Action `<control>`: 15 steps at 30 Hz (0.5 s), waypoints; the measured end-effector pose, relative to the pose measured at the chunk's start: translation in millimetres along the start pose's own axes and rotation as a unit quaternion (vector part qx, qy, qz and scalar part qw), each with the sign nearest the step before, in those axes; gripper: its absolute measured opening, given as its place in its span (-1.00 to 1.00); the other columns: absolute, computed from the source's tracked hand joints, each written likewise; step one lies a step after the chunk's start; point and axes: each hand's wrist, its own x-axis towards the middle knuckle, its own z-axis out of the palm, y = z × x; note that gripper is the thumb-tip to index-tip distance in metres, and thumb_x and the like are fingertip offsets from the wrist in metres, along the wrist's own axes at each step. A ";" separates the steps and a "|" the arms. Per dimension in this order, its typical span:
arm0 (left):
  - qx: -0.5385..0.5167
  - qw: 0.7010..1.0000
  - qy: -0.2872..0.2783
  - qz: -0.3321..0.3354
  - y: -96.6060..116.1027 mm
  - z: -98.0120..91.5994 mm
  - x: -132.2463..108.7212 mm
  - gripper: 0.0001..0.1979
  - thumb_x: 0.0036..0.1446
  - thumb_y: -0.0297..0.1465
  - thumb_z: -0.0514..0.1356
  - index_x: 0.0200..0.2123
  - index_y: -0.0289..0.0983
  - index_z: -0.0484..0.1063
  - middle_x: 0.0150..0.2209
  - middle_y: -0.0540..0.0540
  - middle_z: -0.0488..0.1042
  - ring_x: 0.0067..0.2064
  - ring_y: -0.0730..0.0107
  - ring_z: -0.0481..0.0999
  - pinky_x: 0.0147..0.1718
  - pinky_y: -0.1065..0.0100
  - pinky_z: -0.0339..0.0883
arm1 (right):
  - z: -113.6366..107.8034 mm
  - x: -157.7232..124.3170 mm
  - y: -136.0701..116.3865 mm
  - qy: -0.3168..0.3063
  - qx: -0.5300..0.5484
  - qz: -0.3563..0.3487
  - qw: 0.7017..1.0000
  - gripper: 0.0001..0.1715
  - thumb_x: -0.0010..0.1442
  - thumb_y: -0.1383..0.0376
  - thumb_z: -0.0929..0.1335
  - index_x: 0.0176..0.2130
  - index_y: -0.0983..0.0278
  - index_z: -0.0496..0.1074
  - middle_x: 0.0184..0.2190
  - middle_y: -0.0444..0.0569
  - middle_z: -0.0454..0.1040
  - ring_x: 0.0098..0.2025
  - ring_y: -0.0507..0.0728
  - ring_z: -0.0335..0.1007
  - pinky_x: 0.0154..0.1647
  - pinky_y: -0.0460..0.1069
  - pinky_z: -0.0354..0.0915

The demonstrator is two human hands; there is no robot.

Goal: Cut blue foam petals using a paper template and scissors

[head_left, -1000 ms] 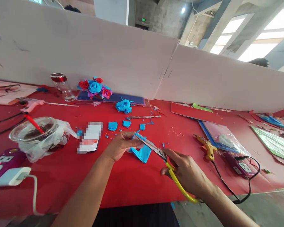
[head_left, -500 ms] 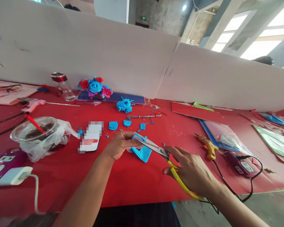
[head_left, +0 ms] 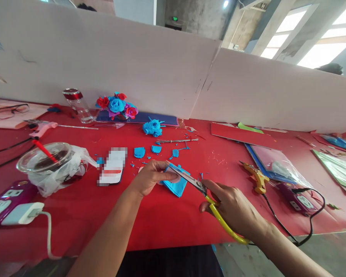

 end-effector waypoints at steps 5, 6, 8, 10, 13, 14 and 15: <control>0.013 1.000 0.014 -0.004 1.2 1.7 0.7 -0.91 -0.10 -0.39 0.35 -0.46 -0.28 0.58 -0.49 -0.07 0.53 -0.43 0.43 0.43 -0.41 0.39 0.24 | -3.7 1.1 -1.9 -0.015 0.041 0.032 0.999 -0.70 0.25 0.04 0.24 -0.17 0.18 0.35 -0.55 -0.07 0.51 -0.64 0.06 0.30 -0.60 -0.09 0.05; 0.011 1.000 0.020 -0.006 0.7 1.8 1.5 -0.91 -0.10 -0.39 0.35 -0.46 -0.29 0.58 -0.49 -0.06 0.53 -0.43 0.43 0.43 -0.42 0.40 0.24 | -3.4 2.2 0.5 -0.018 0.044 0.051 0.998 -0.68 0.24 0.02 0.24 -0.17 0.18 0.35 -0.56 -0.08 0.50 -0.64 0.07 0.32 -0.61 -0.09 0.04; -0.001 0.999 0.039 -0.008 -2.0 1.2 3.9 -0.88 -0.09 -0.36 0.35 -0.47 -0.29 0.56 -0.48 -0.06 0.52 -0.43 0.43 0.43 -0.43 0.40 0.23 | 0.6 5.3 9.7 -0.023 0.027 0.107 0.994 -0.64 0.23 -0.01 0.23 -0.14 0.17 0.35 -0.60 -0.10 0.48 -0.62 0.11 0.37 -0.61 -0.09 0.03; -0.020 0.998 0.066 -0.009 -6.1 -0.4 7.3 -0.84 -0.11 -0.33 0.36 -0.42 -0.28 0.56 -0.44 -0.05 0.53 -0.41 0.43 0.44 -0.43 0.41 0.24 | 9.6 9.5 24.8 -0.023 -0.018 0.166 0.986 -0.59 0.23 -0.03 0.22 -0.10 0.18 0.34 -0.63 -0.10 0.45 -0.59 0.16 0.41 -0.61 -0.09 0.00; -0.033 0.993 0.113 -0.001 -12.4 -2.7 12.3 -0.74 -0.09 -0.32 0.35 -0.25 -0.22 0.56 -0.30 -0.05 0.56 -0.29 0.39 0.48 -0.35 0.41 0.27 | 26.3 16.1 52.8 -0.017 -0.084 0.223 0.971 -0.59 0.26 0.05 0.19 -0.02 0.24 0.29 -0.62 -0.07 0.44 -0.52 0.22 0.45 -0.57 -0.08 -0.02; -0.027 0.992 0.124 0.001 -13.9 -2.9 13.5 -0.71 -0.07 -0.33 0.33 -0.19 -0.20 0.55 -0.25 -0.06 0.56 -0.24 0.37 0.48 -0.31 0.40 0.28 | 30.4 17.9 61.3 -0.018 -0.097 0.237 0.966 -0.62 0.27 0.12 0.18 -0.01 0.26 0.27 -0.59 -0.05 0.45 -0.49 0.22 0.47 -0.55 -0.08 -0.01; -0.017 0.991 0.133 0.003 -15.0 -2.5 14.3 -0.69 -0.04 -0.34 0.31 -0.15 -0.19 0.54 -0.21 -0.06 0.56 -0.19 0.35 0.48 -0.28 0.40 0.28 | 33.0 19.2 68.4 -0.020 -0.107 0.247 0.963 -0.64 0.27 0.18 0.18 0.00 0.27 0.27 -0.54 -0.02 0.48 -0.46 0.22 0.48 -0.54 -0.07 0.02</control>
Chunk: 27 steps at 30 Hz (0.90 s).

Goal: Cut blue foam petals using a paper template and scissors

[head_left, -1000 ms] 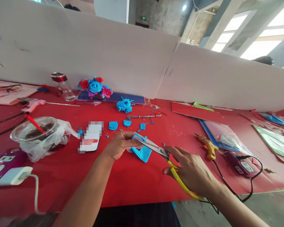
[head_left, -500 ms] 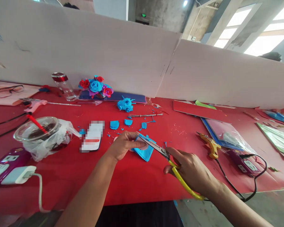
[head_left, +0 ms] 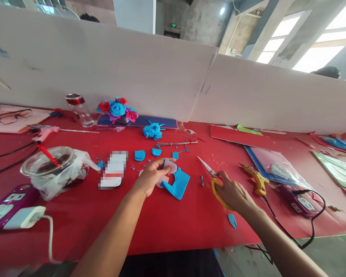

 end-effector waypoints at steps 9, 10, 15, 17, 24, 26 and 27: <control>0.082 0.993 0.088 0.003 -8.1 9.8 4.0 -0.66 -0.14 -0.38 0.35 -0.19 -0.25 0.54 -0.18 -0.13 0.57 -0.14 0.23 0.51 -0.14 0.28 0.31 | -31.6 -0.2 -40.4 0.090 0.033 -0.073 0.993 -0.69 0.23 0.24 0.23 -0.10 0.19 0.47 -0.16 0.13 0.48 -0.21 0.28 0.47 -0.44 0.02 0.28; 0.069 0.994 0.084 0.008 -8.8 9.4 4.9 -0.65 -0.15 -0.36 0.36 -0.21 -0.26 0.54 -0.20 -0.13 0.57 -0.15 0.24 0.51 -0.15 0.29 0.31 | -31.9 1.8 -56.2 0.100 0.132 -0.125 0.978 -0.70 0.24 0.23 0.24 -0.08 0.15 0.46 -0.15 0.05 0.49 -0.25 0.17 0.47 -0.39 -0.01 0.30; -0.009 0.996 0.069 0.052 -11.4 2.5 10.8 -0.65 -0.18 -0.29 0.39 -0.26 -0.28 0.56 -0.26 -0.13 0.58 -0.19 0.27 0.51 -0.15 0.33 0.30 | -9.5 24.1 -126.2 0.143 0.417 -0.167 0.882 -0.87 0.14 0.30 0.33 -0.31 0.21 0.51 -0.35 -0.05 0.52 -0.36 0.08 0.44 -0.31 -0.04 0.32; -0.030 0.995 0.074 0.053 -12.2 -0.3 13.1 -0.67 -0.16 -0.26 0.38 -0.29 -0.30 0.57 -0.30 -0.14 0.58 -0.23 0.31 0.51 -0.16 0.33 0.29 | 2.5 31.9 -138.0 0.143 0.478 -0.141 0.855 -0.90 0.10 0.31 0.35 -0.36 0.22 0.49 -0.40 -0.08 0.52 -0.38 0.08 0.44 -0.31 -0.04 0.32; -0.096 0.989 0.116 -0.008 -13.5 -0.1 16.2 -0.71 -0.25 -0.29 0.41 -0.40 -0.31 0.57 -0.41 -0.09 0.59 -0.41 0.42 0.50 -0.29 0.37 0.32 | 32.9 42.7 -133.4 0.069 0.651 -0.099 0.749 -0.78 0.04 0.25 0.36 -0.25 0.26 0.40 -0.46 -0.12 0.48 -0.46 0.06 0.37 -0.41 -0.06 0.29; -0.097 0.987 0.128 -0.018 -14.3 -0.2 16.5 -0.76 -0.24 -0.31 0.39 -0.45 -0.32 0.56 -0.44 -0.09 0.58 -0.42 0.40 0.52 -0.31 0.35 0.34 | 35.1 42.7 -132.1 0.066 0.640 -0.107 0.758 -0.75 0.05 0.27 0.35 -0.21 0.26 0.40 -0.47 -0.14 0.45 -0.46 0.04 0.35 -0.41 -0.07 0.28; -0.099 0.986 0.132 -0.021 -14.9 -0.7 16.7 -0.78 -0.23 -0.32 0.38 -0.47 -0.32 0.55 -0.45 -0.09 0.58 -0.42 0.38 0.52 -0.31 0.34 0.35 | 34.8 42.4 -131.8 0.071 0.629 -0.112 0.766 -0.74 0.05 0.28 0.35 -0.19 0.25 0.41 -0.47 -0.15 0.44 -0.46 0.04 0.34 -0.40 -0.07 0.27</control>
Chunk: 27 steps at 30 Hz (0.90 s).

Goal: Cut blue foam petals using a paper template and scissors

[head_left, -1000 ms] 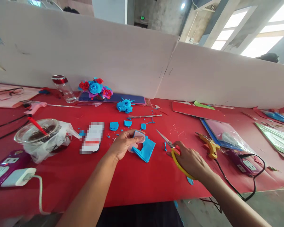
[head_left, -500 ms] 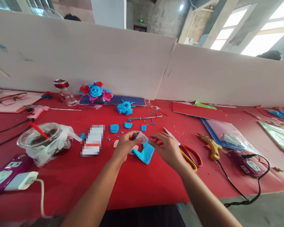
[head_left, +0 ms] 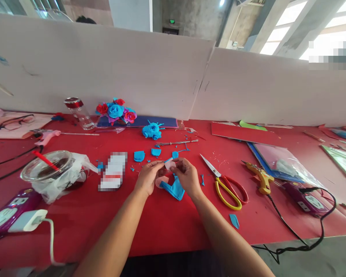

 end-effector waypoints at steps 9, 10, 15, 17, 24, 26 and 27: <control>0.033 0.999 0.013 -0.002 -0.8 -4.9 0.1 -0.78 -0.23 -0.30 0.36 -0.52 -0.34 0.51 -0.49 -0.09 0.55 -0.51 0.43 0.47 -0.44 0.38 0.33 | -10.8 -0.6 -15.5 -0.037 -0.167 -0.116 0.978 -0.77 0.09 0.38 0.32 -0.23 0.19 0.50 -0.29 -0.08 0.39 -0.32 0.06 0.33 -0.27 -0.05 0.29; 0.037 0.999 0.012 0.006 -0.3 -4.4 -0.4 -0.77 -0.23 -0.29 0.36 -0.53 -0.35 0.51 -0.49 -0.08 0.55 -0.51 0.44 0.47 -0.43 0.38 0.33 | -10.6 -0.9 -16.3 -0.024 -0.176 -0.124 0.976 -0.83 0.10 0.37 0.33 -0.28 0.19 0.50 -0.29 -0.07 0.38 -0.31 0.06 0.32 -0.26 -0.05 0.28; 0.012 0.999 0.025 0.030 1.0 -6.2 1.5 -0.78 -0.20 -0.29 0.36 -0.49 -0.32 0.50 -0.49 -0.04 0.54 -0.48 0.45 0.48 -0.41 0.39 0.33 | -10.0 1.8 -9.6 0.030 -0.115 -0.116 0.986 -0.90 0.16 0.24 0.33 -0.38 0.23 0.37 -0.38 -0.12 0.38 -0.33 0.06 0.33 -0.29 -0.06 0.26; -0.012 0.998 0.039 0.045 1.7 -9.3 3.8 -0.81 -0.17 -0.31 0.34 -0.48 -0.30 0.50 -0.50 -0.01 0.52 -0.49 0.47 0.46 -0.42 0.40 0.31 | -15.9 5.9 -3.2 0.064 -0.097 -0.050 0.992 -0.86 0.17 0.21 0.31 -0.27 0.22 0.32 -0.46 -0.16 0.37 -0.41 0.06 0.32 -0.38 -0.06 0.25; -0.138 0.990 -0.031 -0.009 7.4 -10.9 4.2 -0.87 -0.12 -0.40 0.33 -0.48 -0.31 0.46 -0.56 0.05 0.45 -0.59 0.59 0.31 -0.49 0.43 0.26 | -39.9 11.1 -5.6 0.153 -0.370 -0.048 0.915 -0.74 0.08 0.30 0.35 -0.16 0.26 0.45 -0.15 0.10 0.38 -0.12 0.23 0.32 -0.08 0.14 0.22; -0.125 0.991 -0.048 -0.012 6.3 -7.7 2.1 -0.85 -0.12 -0.40 0.35 -0.46 -0.32 0.48 -0.54 0.03 0.46 -0.56 0.58 0.34 -0.49 0.45 0.26 | -34.3 6.8 -13.4 0.125 -0.299 -0.113 0.939 -0.79 0.15 0.27 0.32 -0.21 0.26 0.49 -0.20 0.07 0.42 -0.14 0.20 0.33 -0.08 0.09 0.24; -0.112 0.992 -0.053 -0.010 5.0 -6.0 1.2 -0.84 -0.12 -0.40 0.36 -0.44 -0.33 0.48 -0.52 0.02 0.47 -0.54 0.58 0.36 -0.48 0.47 0.25 | -29.6 4.2 -16.5 0.081 -0.237 -0.131 0.959 -0.78 0.18 0.25 0.31 -0.21 0.25 0.50 -0.26 0.04 0.45 -0.20 0.16 0.35 -0.13 0.05 0.27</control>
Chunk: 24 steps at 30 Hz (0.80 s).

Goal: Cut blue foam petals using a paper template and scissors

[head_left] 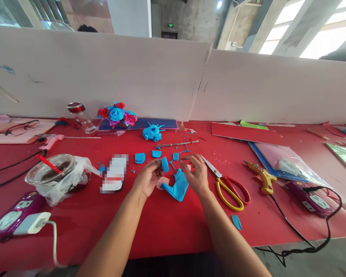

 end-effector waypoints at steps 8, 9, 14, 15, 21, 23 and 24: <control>0.078 0.990 -0.024 0.111 -9.7 5.7 -2.9 -0.83 -0.03 -0.33 0.33 -0.36 -0.26 0.48 -0.41 0.03 0.48 -0.40 0.54 0.43 -0.34 0.45 0.32 | 20.6 -12.5 -11.3 -0.078 0.203 -0.009 0.976 -0.85 0.16 0.27 0.35 -0.29 0.23 0.55 -0.42 -0.06 0.52 -0.38 0.09 0.41 -0.32 -0.04 0.32; 0.090 0.987 -0.031 0.133 -9.3 6.6 -4.0 -0.84 0.00 -0.32 0.31 -0.34 -0.26 0.48 -0.39 0.02 0.48 -0.36 0.51 0.45 -0.29 0.43 0.33 | 21.2 -12.4 -10.0 -0.066 0.212 -0.008 0.975 -0.85 0.16 0.28 0.36 -0.29 0.22 0.55 -0.40 -0.05 0.53 -0.36 0.10 0.42 -0.30 -0.03 0.33; 0.153 0.968 -0.041 0.195 -7.2 10.6 -9.8 -0.86 0.01 -0.43 0.28 -0.29 -0.25 0.47 -0.30 -0.04 0.53 -0.20 0.40 0.49 -0.11 0.33 0.31 | 23.3 -12.1 -7.1 -0.039 0.288 0.029 0.956 -0.87 0.11 0.28 0.40 -0.30 0.17 0.57 -0.36 -0.08 0.57 -0.31 0.12 0.49 -0.26 -0.01 0.38; 0.164 0.966 -0.039 0.199 -7.0 11.0 -10.5 -0.86 0.00 -0.44 0.29 -0.30 -0.25 0.47 -0.30 -0.04 0.53 -0.19 0.39 0.49 -0.09 0.33 0.31 | 23.8 -12.4 -7.6 -0.037 0.306 0.045 0.950 -0.88 0.09 0.28 0.41 -0.31 0.17 0.57 -0.36 -0.08 0.58 -0.31 0.12 0.50 -0.27 -0.01 0.39; 0.192 0.962 -0.016 0.194 -7.5 9.9 -11.2 -0.80 -0.07 -0.45 0.33 -0.30 -0.22 0.48 -0.28 -0.01 0.52 -0.23 0.43 0.46 -0.15 0.37 0.29 | 24.9 -13.1 -12.6 -0.031 0.386 0.120 0.914 -0.90 0.01 0.30 0.45 -0.35 0.20 0.57 -0.44 -0.11 0.58 -0.40 0.10 0.50 -0.30 0.00 0.42; 0.202 0.959 -0.009 0.200 -7.5 9.5 -10.9 -0.83 -0.07 -0.44 0.33 -0.33 -0.22 0.50 -0.31 0.01 0.52 -0.25 0.44 0.46 -0.18 0.39 0.29 | 24.9 -13.0 -13.1 -0.028 0.391 0.121 0.912 -0.87 0.01 0.29 0.45 -0.33 0.19 0.57 -0.42 -0.10 0.58 -0.39 0.10 0.50 -0.28 0.01 0.42; 0.205 0.957 -0.005 0.206 -7.5 9.3 -10.8 -0.84 -0.08 -0.43 0.33 -0.34 -0.22 0.50 -0.33 0.01 0.51 -0.25 0.43 0.45 -0.19 0.39 0.28 | 24.6 -13.0 -13.2 -0.028 0.392 0.117 0.912 -0.87 0.01 0.29 0.45 -0.33 0.19 0.58 -0.39 -0.09 0.59 -0.37 0.10 0.50 -0.27 0.02 0.42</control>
